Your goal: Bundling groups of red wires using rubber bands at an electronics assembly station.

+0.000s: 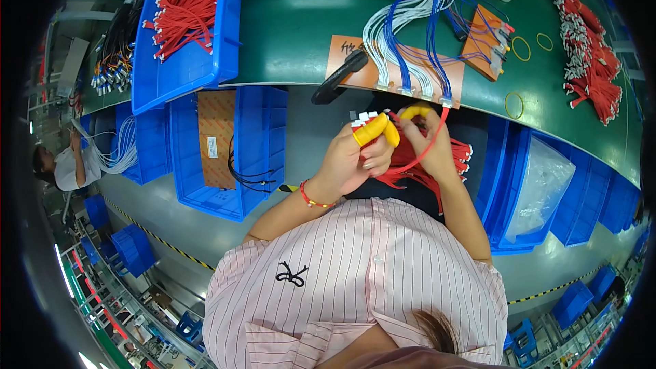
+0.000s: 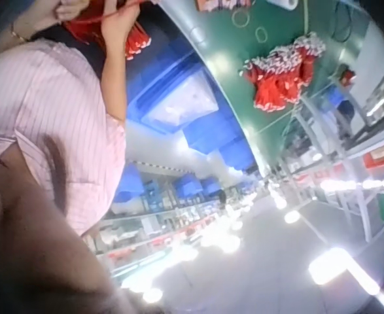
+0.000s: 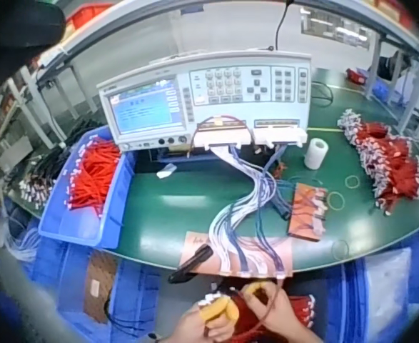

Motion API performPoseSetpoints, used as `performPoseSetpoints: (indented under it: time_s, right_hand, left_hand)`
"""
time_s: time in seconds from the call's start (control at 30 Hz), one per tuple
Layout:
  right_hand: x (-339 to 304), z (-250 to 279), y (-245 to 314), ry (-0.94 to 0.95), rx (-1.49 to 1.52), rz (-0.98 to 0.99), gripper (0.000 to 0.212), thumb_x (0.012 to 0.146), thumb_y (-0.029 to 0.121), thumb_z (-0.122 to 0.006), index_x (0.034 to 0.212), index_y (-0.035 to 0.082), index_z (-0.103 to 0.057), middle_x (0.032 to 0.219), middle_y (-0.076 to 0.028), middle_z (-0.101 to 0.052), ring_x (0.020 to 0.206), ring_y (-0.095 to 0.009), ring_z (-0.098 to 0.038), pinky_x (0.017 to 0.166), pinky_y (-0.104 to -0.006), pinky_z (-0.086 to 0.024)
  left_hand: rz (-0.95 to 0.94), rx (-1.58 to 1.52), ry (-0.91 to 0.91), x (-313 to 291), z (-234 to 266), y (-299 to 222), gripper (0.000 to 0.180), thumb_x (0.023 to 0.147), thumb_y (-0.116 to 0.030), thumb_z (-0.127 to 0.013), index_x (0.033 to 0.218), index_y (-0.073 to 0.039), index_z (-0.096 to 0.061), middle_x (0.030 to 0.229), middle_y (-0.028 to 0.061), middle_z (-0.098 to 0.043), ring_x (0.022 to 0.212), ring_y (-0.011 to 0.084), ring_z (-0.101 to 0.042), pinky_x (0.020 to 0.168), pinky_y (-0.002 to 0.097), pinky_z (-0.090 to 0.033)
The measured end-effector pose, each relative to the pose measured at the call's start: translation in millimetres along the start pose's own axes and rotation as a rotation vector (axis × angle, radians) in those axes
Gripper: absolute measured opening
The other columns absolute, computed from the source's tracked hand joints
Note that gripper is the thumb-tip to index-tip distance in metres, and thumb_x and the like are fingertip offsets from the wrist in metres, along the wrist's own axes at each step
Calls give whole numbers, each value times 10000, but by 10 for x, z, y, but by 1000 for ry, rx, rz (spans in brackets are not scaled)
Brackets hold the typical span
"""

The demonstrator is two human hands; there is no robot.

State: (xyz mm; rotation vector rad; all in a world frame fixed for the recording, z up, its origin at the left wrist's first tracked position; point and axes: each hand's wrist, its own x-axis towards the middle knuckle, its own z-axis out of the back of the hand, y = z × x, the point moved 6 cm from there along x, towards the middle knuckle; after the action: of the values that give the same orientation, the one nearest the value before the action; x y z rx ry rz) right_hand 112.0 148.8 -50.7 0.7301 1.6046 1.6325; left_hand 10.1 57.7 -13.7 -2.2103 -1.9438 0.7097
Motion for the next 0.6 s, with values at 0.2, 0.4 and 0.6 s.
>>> performPoseSetpoints:
  time_s: [0.2, 0.4, 0.6]
  right_hand:
    - [-258, 140, 210, -75, 45, 63, 116, 914, 63, -613, 966, -16, -545, 831, -43, -598, 684, -60, -537, 623, -220, -445]
    - [-312, 50, 647, -116, -381, 366, 128, 830, 1, -675, 907, 6, -572, 789, -64, -576, 587, -137, -551, 499, -262, -429]
    - [-284, 17, 642, 69, -392, 256, 154, 867, 26, -641, 1019, 19, -623, 836, -67, -613, 684, -159, -612, 619, -274, -484]
  left_hand:
    - [209, -122, 6, -201, 88, 195, 267, 1013, -252, -449, 1044, -2, -536, 634, -70, -326, 478, 16, -250, 425, 191, -206]
    - [-87, 328, -179, -52, 36, 20, 339, 1017, -211, -462, 1254, 28, -501, 646, -72, -340, 497, 9, -257, 448, 202, -193]
    - [-220, 442, -132, 117, 97, -103, 327, 1022, -176, -433, 1214, 63, -550, 670, -26, -453, 473, 23, -284, 442, 203, -220]
